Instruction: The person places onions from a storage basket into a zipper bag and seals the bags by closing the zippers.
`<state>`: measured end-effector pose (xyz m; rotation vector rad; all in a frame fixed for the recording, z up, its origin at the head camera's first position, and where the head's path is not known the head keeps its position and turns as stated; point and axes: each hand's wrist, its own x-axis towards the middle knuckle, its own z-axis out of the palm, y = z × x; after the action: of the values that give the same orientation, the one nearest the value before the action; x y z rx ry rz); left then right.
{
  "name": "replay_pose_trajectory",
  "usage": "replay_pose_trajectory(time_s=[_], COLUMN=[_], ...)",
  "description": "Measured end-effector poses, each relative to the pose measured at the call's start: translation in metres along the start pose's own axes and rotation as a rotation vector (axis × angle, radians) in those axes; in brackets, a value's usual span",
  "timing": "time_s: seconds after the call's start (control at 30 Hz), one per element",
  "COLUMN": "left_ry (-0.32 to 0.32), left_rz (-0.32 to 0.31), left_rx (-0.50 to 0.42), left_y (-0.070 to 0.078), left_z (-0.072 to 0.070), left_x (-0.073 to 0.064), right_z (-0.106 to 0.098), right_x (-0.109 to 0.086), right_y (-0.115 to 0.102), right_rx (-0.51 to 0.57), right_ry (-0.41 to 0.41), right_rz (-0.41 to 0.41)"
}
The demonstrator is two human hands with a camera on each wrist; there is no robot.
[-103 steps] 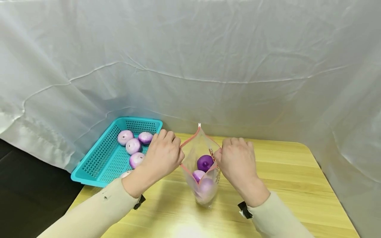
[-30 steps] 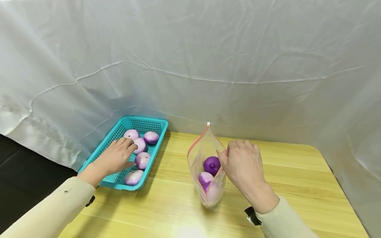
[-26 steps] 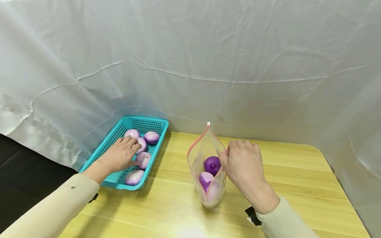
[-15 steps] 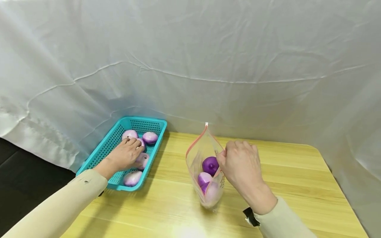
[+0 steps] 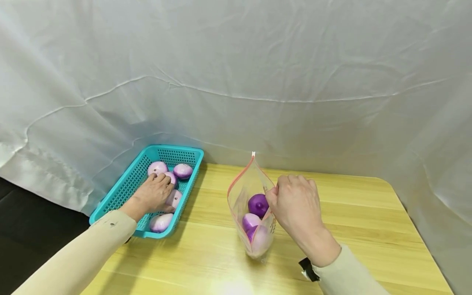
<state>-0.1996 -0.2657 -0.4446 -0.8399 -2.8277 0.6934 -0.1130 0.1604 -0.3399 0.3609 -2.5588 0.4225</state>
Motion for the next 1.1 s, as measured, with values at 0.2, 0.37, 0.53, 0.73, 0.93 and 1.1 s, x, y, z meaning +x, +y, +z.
replay_pose_trajectory(time_s=[0.2, 0.37, 0.53, 0.73, 0.93, 1.1], left_ry=[0.019, -0.009, 0.007, 0.075, 0.148, 0.205], left_rz=[-0.018, -0.057, -0.085, -0.097, -0.090, -0.110], left_rx=[-0.018, -0.046, -0.078, -0.104, -0.101, -0.067], left_y=[0.001, 0.003, 0.003, 0.000, -0.007, -0.015], left_z=[0.005, 0.007, 0.008, 0.012, 0.015, 0.017], left_x=[0.001, 0.002, 0.000, -0.001, 0.000, 0.002], right_z=[0.000, 0.000, 0.000, 0.001, 0.002, 0.003], right_x=[-0.001, -0.002, -0.002, -0.002, -0.001, 0.001], right_y=[0.000, -0.001, -0.002, -0.002, -0.001, -0.001], right_rx=[0.002, 0.003, 0.006, 0.001, 0.001, 0.006], right_ry=[0.002, 0.000, -0.010, -0.002, 0.005, 0.012], right_rz=[-0.001, 0.000, 0.007, -0.004, -0.014, -0.016])
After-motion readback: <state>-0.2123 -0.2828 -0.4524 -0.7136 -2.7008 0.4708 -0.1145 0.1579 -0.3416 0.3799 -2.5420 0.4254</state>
